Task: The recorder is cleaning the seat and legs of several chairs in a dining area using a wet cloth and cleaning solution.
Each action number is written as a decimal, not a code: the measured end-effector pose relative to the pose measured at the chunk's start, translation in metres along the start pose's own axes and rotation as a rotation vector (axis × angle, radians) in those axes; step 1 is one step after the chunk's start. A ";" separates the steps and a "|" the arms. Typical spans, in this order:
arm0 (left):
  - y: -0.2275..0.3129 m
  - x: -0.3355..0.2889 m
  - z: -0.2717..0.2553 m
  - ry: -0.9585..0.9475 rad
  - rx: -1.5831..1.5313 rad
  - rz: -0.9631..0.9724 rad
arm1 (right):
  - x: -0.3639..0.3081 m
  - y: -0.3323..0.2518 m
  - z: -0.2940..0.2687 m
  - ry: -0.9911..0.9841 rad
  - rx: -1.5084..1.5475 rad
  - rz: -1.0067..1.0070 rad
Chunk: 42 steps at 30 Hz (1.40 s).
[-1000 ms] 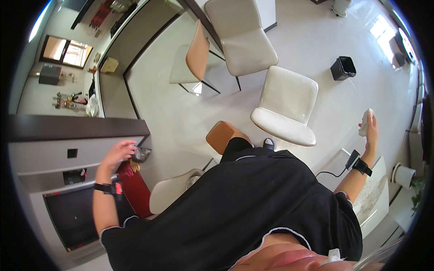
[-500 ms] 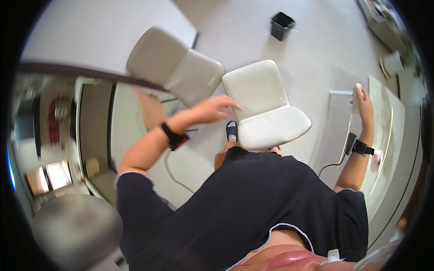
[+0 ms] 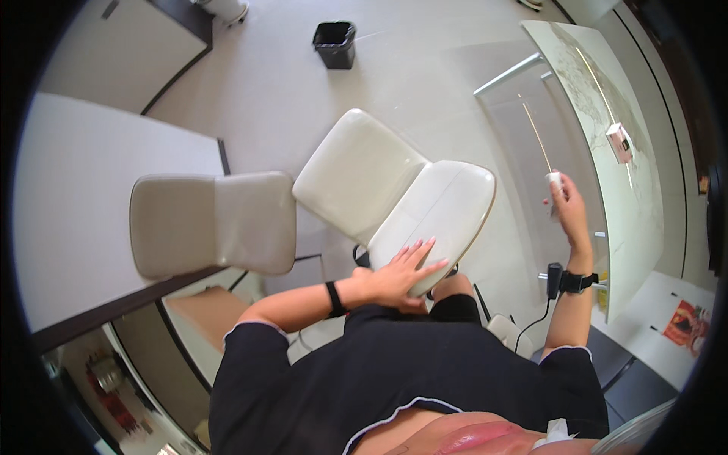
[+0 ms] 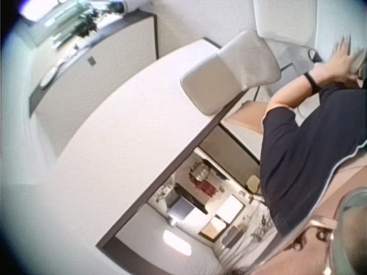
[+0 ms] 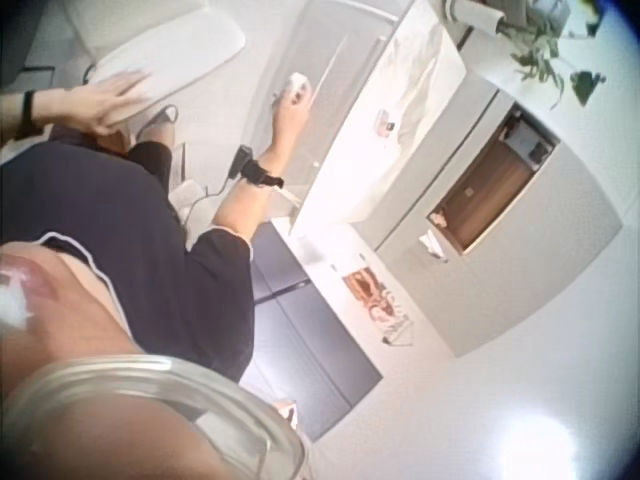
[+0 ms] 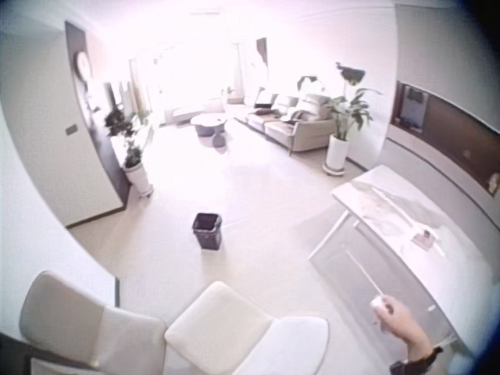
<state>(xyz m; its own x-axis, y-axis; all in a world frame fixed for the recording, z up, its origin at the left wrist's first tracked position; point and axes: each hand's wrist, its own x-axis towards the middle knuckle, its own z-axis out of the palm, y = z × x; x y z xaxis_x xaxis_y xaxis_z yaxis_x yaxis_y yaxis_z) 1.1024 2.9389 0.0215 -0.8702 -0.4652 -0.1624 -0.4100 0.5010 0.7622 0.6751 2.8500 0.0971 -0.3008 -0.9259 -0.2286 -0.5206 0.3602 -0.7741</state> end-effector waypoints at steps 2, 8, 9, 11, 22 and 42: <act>0.001 0.007 -0.002 -0.042 0.051 0.046 | -0.001 0.039 0.006 0.012 0.052 -0.069; -0.016 0.027 0.000 -0.106 0.022 0.124 | 0.026 0.145 0.040 0.052 0.058 -0.073; -0.016 0.027 0.001 -0.107 0.066 0.149 | 0.032 0.156 0.038 0.057 0.049 -0.065; -0.002 0.027 -0.003 -0.146 0.139 0.083 | 0.036 0.172 0.035 0.066 0.143 -0.117; 0.053 0.079 0.029 0.051 -0.001 0.221 | -0.024 0.295 -0.003 0.284 0.286 -0.351; 0.033 0.094 0.088 0.526 0.011 0.273 | -0.528 0.531 -0.108 0.764 0.021 1.113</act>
<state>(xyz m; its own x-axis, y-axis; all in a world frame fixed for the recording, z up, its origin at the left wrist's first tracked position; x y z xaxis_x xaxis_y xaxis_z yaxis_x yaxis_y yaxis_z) 0.9832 2.9764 -0.0233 -0.6934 -0.6164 0.3732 -0.1957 0.6595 0.7258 0.4716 3.5419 -0.1298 -0.9214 0.1507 -0.3582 0.2987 0.8643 -0.4048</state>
